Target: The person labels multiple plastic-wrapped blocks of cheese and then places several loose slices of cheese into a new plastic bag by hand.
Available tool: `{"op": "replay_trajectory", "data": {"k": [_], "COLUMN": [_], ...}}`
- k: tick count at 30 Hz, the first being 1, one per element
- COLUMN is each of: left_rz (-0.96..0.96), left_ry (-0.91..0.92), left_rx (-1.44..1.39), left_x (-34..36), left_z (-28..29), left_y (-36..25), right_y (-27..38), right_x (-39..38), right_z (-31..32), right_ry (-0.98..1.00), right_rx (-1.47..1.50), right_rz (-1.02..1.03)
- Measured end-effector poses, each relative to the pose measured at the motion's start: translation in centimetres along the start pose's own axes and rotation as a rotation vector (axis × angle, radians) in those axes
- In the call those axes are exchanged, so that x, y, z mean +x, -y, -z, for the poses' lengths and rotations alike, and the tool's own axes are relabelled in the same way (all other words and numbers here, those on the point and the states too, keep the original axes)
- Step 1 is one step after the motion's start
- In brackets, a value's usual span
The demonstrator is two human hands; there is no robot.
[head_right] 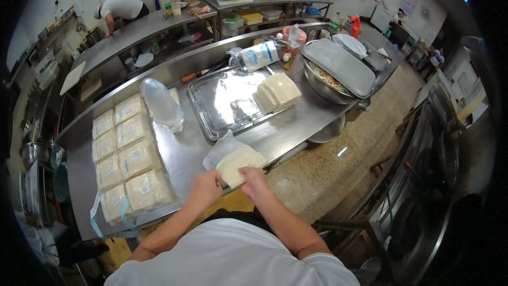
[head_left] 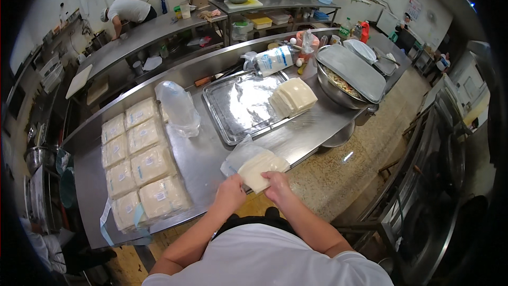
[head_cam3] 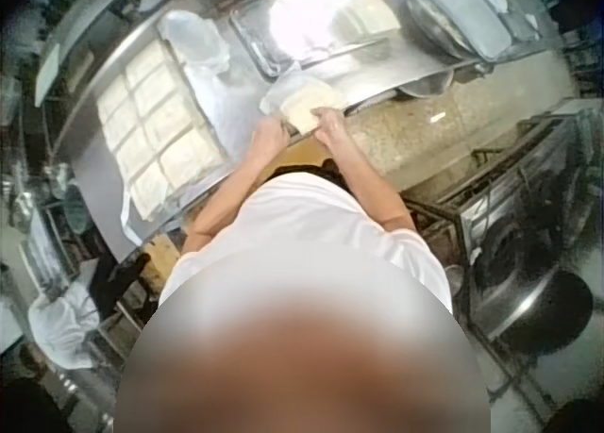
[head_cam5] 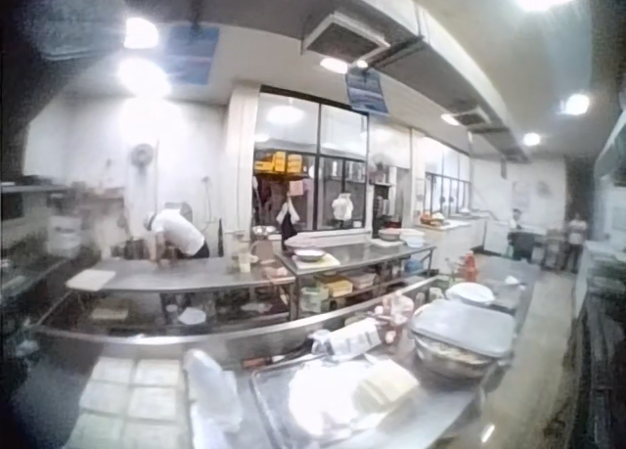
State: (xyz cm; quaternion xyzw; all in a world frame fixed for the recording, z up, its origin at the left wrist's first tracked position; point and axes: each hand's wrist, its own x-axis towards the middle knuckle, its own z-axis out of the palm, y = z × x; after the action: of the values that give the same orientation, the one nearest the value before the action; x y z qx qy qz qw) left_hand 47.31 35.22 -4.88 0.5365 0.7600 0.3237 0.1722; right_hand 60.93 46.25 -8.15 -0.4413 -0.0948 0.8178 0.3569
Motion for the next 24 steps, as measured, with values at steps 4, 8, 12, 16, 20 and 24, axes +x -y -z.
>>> {"op": "replay_trajectory", "data": {"k": [4, 8, 12, 16, 20, 24], "left_rz": [0.18, 0.083, -0.002, -0.156, -0.346, -0.276], "left_ry": [0.087, -0.048, -0.196, -0.173, 0.022, -0.074], "left_rx": [-0.093, -0.012, -0.024, -0.009, 0.079, 0.024], "left_x": [1.0, 2.1, 4.5, 7.9, 7.6, 3.7], "left_z": [0.2, -0.2, -1.9, -2.4, -2.6, -2.3], "left_y": [-2.1, -2.9, -4.9, -4.8, -5.2, -3.9], "right_y": [-0.7, -0.1, 0.0, -0.4, -1.7, -0.5], "right_x": [0.1, -0.3, -1.2, -2.8, -1.0, -1.1], "right_z": [1.4, 0.7, 0.1, -0.6, 0.4, -0.4], "right_ry": [0.086, 0.039, 0.177, 0.16, 0.306, 0.246], "right_rx": [-0.181, -0.349, -0.474, -0.644, -0.386, -0.2], "right_rz": [0.19, 0.333, 0.439, 0.311, 0.139, 0.026]}}
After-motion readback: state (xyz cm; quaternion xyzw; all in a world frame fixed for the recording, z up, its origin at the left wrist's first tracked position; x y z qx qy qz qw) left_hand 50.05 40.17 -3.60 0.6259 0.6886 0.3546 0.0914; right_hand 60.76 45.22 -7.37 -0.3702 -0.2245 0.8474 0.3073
